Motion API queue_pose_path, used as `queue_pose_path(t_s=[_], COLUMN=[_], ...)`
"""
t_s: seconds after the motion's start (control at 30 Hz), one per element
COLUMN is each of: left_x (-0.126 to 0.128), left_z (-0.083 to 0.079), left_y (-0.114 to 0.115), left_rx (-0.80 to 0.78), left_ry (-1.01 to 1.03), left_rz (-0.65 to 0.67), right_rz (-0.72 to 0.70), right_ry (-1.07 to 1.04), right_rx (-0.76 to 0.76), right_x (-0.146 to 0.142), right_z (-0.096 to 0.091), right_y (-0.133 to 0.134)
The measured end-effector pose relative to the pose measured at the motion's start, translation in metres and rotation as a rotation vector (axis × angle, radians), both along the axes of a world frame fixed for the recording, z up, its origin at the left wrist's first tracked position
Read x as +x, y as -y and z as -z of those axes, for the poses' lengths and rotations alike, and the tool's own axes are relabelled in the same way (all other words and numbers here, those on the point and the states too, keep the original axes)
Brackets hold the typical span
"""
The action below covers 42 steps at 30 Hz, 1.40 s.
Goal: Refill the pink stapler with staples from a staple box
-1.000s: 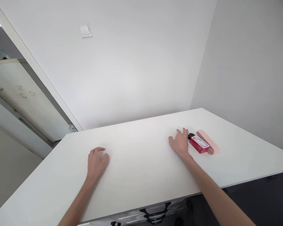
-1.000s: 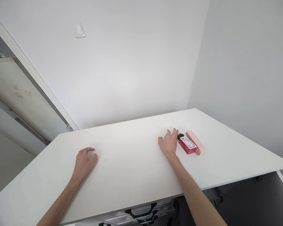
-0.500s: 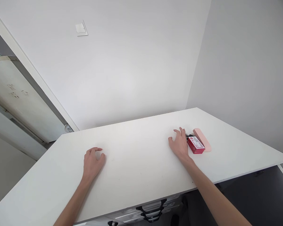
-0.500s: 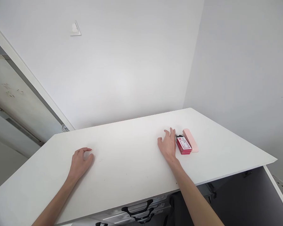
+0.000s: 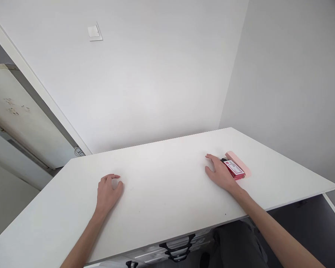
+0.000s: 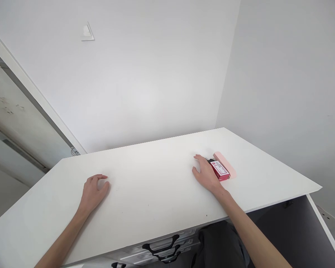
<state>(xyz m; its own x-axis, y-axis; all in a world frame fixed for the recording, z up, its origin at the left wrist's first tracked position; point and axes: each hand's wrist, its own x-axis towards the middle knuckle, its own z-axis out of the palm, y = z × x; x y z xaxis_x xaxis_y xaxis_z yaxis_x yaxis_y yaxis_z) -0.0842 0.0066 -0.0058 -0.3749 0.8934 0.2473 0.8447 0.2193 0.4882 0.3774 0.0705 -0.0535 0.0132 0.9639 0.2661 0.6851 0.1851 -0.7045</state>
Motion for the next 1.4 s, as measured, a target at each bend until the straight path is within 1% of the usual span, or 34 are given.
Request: queue_pose_path(t_s=[0.13, 0.23, 0.33, 0.43, 0.53, 0.67, 0.77, 0.9, 1.03, 1.4], left_x=[0.000, 0.001, 0.003, 0.004, 0.007, 0.011, 0.014, 0.016, 0.016, 0.018], left_z=[0.002, 0.002, 0.002, 0.003, 0.004, 0.009, 0.012, 0.012, 0.011, 0.012], left_y=[-0.001, -0.001, -0.001, -0.001, -0.001, -0.002, -0.003, -0.002, -0.002, -0.002], left_rx=[0.002, 0.000, -0.006, -0.010, -0.005, -0.016, -0.052, -0.113, -0.140, -0.140], left_ry=[-0.012, -0.019, -0.032, -0.048, -0.081, -0.172, -0.235, -0.266, -0.296, -0.319], left_rz=[0.015, 0.034, 0.054, 0.075, 0.099, 0.170, 0.203, 0.208, 0.219, 0.213], right_rz=[0.001, -0.024, -0.100, -0.215, -0.296, -0.285, -0.282, -0.283, -0.270, -0.258], right_ry=[0.003, 0.052, 0.163, 0.304, 0.387, 0.427, 0.429, 0.410, 0.409, 0.435], right_rx=[-0.047, -0.020, 0.013, 0.028, 0.029, 0.026, 0.039, 0.059, 0.067, 0.089], right_x=[0.005, 0.002, -0.004, -0.009, -0.012, -0.013, -0.013, -0.013, -0.014, -0.014], right_z=[-0.001, 0.001, 0.003, 0.004, 0.003, 0.002, 0.004, 0.006, 0.008, 0.009], right_y=[0.002, 0.003, 0.005, 0.006, 0.007, 0.007, 0.007, 0.005, 0.004, 0.004])
